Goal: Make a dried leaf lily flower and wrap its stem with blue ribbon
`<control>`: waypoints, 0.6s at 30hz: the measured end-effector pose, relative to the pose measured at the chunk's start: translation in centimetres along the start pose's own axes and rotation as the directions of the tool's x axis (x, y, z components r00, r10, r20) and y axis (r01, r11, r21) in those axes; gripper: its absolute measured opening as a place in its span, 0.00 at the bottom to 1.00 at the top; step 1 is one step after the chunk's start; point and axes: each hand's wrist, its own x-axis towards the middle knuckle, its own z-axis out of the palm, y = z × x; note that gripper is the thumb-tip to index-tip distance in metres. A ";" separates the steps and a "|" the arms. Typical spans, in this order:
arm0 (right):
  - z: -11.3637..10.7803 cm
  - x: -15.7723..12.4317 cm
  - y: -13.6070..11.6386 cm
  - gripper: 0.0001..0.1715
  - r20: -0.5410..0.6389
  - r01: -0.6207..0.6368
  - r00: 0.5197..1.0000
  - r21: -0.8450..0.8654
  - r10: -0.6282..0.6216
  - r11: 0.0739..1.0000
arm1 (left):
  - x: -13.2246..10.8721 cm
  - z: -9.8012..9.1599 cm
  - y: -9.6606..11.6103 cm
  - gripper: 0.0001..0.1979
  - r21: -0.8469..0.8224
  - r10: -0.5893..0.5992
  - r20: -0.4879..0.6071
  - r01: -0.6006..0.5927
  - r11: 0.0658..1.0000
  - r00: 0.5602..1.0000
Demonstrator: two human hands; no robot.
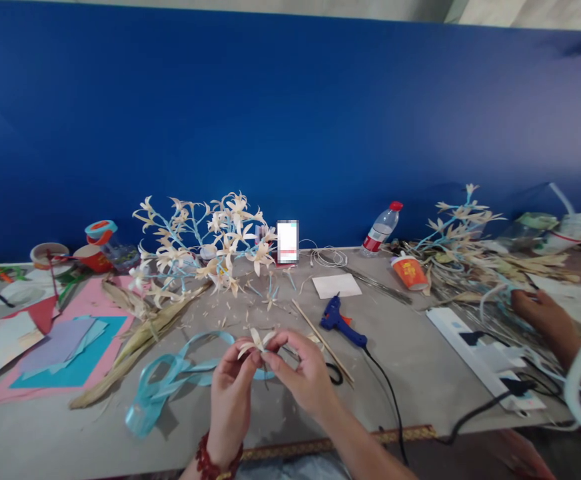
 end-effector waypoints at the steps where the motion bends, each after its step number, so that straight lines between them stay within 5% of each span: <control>1: 0.1 0.0 0.0 0.05 0.002 -0.001 1.000 0.009 0.001 1.000 | 0.0 0.0 0.0 0.12 -0.010 -0.004 0.004 0.004 1.000 1.000; 18: 1.4 -0.6 1.7 0.09 -0.015 -0.122 0.992 0.189 0.127 0.974 | -0.1 0.0 -0.2 0.11 -0.072 -0.050 0.026 0.052 0.996 0.998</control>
